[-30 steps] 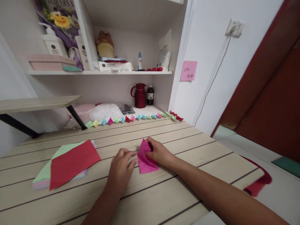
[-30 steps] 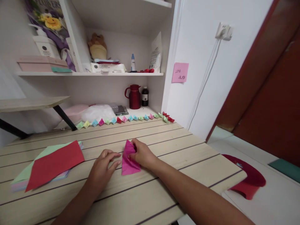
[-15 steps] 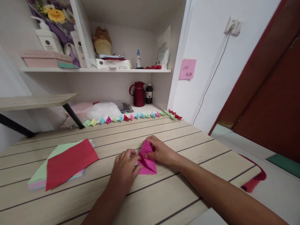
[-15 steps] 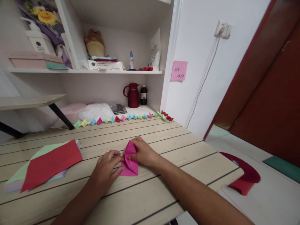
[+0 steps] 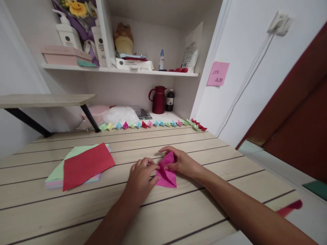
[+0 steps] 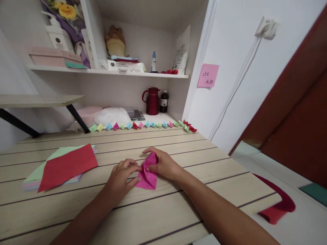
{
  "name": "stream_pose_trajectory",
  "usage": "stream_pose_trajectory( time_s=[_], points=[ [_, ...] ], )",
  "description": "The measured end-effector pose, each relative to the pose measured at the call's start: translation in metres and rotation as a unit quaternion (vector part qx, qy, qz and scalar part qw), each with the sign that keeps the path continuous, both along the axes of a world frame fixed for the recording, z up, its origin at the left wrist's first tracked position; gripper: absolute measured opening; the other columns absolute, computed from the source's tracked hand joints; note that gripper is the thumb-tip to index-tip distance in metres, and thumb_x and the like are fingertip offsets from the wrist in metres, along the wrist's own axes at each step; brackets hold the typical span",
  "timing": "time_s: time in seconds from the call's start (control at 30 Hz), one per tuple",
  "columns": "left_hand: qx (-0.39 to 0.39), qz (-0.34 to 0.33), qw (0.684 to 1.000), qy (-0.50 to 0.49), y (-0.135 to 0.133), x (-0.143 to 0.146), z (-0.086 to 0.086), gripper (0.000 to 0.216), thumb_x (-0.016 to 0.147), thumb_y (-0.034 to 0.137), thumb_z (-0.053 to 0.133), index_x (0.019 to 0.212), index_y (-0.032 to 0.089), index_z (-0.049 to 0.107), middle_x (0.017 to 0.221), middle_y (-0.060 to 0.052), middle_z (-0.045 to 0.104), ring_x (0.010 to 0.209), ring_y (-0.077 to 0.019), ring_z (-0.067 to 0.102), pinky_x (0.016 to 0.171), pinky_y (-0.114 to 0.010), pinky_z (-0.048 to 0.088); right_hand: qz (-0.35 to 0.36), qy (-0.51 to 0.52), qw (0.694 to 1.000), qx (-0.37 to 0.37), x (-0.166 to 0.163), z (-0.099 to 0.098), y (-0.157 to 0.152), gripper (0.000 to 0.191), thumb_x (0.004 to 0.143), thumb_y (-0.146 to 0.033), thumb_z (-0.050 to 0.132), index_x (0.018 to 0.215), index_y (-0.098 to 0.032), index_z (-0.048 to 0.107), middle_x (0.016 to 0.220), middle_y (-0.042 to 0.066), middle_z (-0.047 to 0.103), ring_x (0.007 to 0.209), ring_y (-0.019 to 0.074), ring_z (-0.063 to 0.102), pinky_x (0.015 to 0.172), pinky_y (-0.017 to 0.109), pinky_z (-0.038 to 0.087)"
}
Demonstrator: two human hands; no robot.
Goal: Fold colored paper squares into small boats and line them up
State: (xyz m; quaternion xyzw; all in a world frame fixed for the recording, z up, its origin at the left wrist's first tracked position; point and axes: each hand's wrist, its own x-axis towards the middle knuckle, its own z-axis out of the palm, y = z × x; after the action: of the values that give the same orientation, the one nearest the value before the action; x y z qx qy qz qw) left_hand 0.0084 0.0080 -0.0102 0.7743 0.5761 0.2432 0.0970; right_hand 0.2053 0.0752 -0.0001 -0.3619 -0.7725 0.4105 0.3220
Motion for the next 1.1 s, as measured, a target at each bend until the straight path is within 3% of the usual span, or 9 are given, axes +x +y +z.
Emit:
stream_pose_trajectory(
  time_s=[0.1, 0.17, 0.27, 0.53, 0.67, 0.73, 0.83, 0.97, 1.1],
  points=[
    [0.009, 0.015, 1.000, -0.010, 0.001, 0.000, -0.002, 0.019, 0.078, 0.021, 0.065, 0.097, 0.025, 0.061, 0.109, -0.002, 0.063, 0.107, -0.0231, 0.054, 0.091, -0.040, 0.038, -0.005, -0.009, 0.999, 0.049, -0.001, -0.002, 0.002, 0.014, 0.069, -0.017, 0.072, 0.083, -0.019, 0.071, 0.090, 0.003, 0.061, 0.083, 0.0164, 0.058, 0.075, 0.028, 0.046],
    [0.011, 0.024, 1.000, -0.016, 0.001, 0.000, -0.004, 0.019, 0.078, 0.022, 0.065, 0.096, 0.024, 0.058, 0.106, -0.002, 0.063, 0.104, -0.0228, 0.055, 0.089, -0.039, 0.038, -0.006, -0.008, 0.999, 0.036, -0.001, -0.005, 0.004, 0.006, 0.071, -0.018, 0.070, 0.077, -0.018, 0.070, 0.087, 0.003, 0.063, 0.081, 0.0164, 0.059, 0.073, 0.028, 0.047],
    [0.011, 0.021, 1.000, -0.021, 0.001, 0.000, -0.005, 0.019, 0.078, 0.021, 0.064, 0.096, 0.024, 0.058, 0.107, -0.002, 0.064, 0.105, -0.0226, 0.055, 0.089, -0.038, 0.038, 0.000, -0.008, 1.000, 0.011, -0.001, -0.008, 0.005, 0.005, 0.073, -0.020, 0.069, 0.076, -0.017, 0.070, 0.082, 0.003, 0.065, 0.075, 0.0160, 0.059, 0.069, 0.027, 0.047],
    [0.001, 0.017, 0.999, -0.030, 0.000, -0.001, -0.004, 0.041, 0.075, 0.012, 0.059, 0.112, 0.028, 0.058, 0.120, -0.003, 0.062, 0.114, -0.0246, 0.053, 0.093, -0.041, 0.037, 0.050, -0.059, 0.990, 0.115, -0.001, -0.002, 0.003, 0.007, 0.076, -0.017, 0.069, 0.075, -0.022, 0.074, 0.083, 0.004, 0.071, 0.084, 0.0195, 0.062, 0.083, 0.034, 0.046],
    [-0.001, 0.011, 0.999, -0.037, 0.000, -0.002, -0.005, 0.047, 0.072, 0.010, 0.059, 0.114, 0.030, 0.059, 0.120, -0.003, 0.062, 0.116, -0.0254, 0.052, 0.095, -0.042, 0.037, 0.064, -0.056, 0.990, 0.116, -0.001, -0.001, 0.001, 0.005, 0.077, -0.020, 0.069, 0.075, -0.022, 0.074, 0.083, 0.004, 0.072, 0.087, 0.0201, 0.062, 0.087, 0.035, 0.044],
    [0.009, 0.015, 0.998, -0.066, 0.001, -0.003, -0.005, 0.045, 0.074, 0.013, 0.059, 0.116, 0.029, 0.059, 0.118, -0.004, 0.064, 0.113, -0.0258, 0.054, 0.094, -0.042, 0.038, 0.048, -0.030, 0.997, 0.053, -0.003, -0.001, -0.001, 0.006, 0.075, -0.025, 0.071, 0.076, -0.019, 0.072, 0.080, 0.003, 0.070, 0.081, 0.0190, 0.061, 0.079, 0.033, 0.046],
    [0.011, 0.038, 0.980, -0.195, 0.004, -0.006, -0.002, 0.035, 0.083, 0.025, 0.054, 0.118, 0.023, 0.057, 0.106, -0.006, 0.067, 0.097, -0.0229, 0.062, 0.087, -0.039, 0.045, -0.017, 0.098, 0.988, -0.118, -0.006, 0.001, -0.002, 0.023, 0.072, -0.034, 0.075, 0.085, -0.017, 0.067, 0.074, 0.000, 0.066, 0.066, 0.0151, 0.059, 0.062, 0.027, 0.046],
    [0.002, 0.095, 0.933, -0.347, 0.006, -0.010, 0.003, 0.032, 0.089, 0.041, 0.045, 0.109, 0.020, 0.060, 0.089, -0.005, 0.066, 0.073, -0.0187, 0.064, 0.070, -0.033, 0.050, -0.077, 0.290, 0.918, -0.261, -0.008, 0.007, 0.001, 0.034, 0.067, -0.027, 0.080, 0.094, -0.018, 0.062, 0.079, 0.001, 0.068, 0.064, 0.0139, 0.062, 0.061, 0.026, 0.051],
    [0.023, 0.088, 0.932, -0.350, 0.007, -0.010, 0.004, 0.031, 0.084, 0.041, 0.053, 0.105, 0.021, 0.063, 0.089, -0.004, 0.064, 0.067, -0.0172, 0.063, 0.064, -0.031, 0.051, -0.075, 0.374, 0.851, -0.360, -0.005, 0.009, 0.008, 0.008, 0.080, -0.018, 0.065, 0.086, -0.017, 0.059, 0.072, 0.001, 0.067, 0.052, 0.0101, 0.061, 0.067, 0.029, 0.057]
  ],
)
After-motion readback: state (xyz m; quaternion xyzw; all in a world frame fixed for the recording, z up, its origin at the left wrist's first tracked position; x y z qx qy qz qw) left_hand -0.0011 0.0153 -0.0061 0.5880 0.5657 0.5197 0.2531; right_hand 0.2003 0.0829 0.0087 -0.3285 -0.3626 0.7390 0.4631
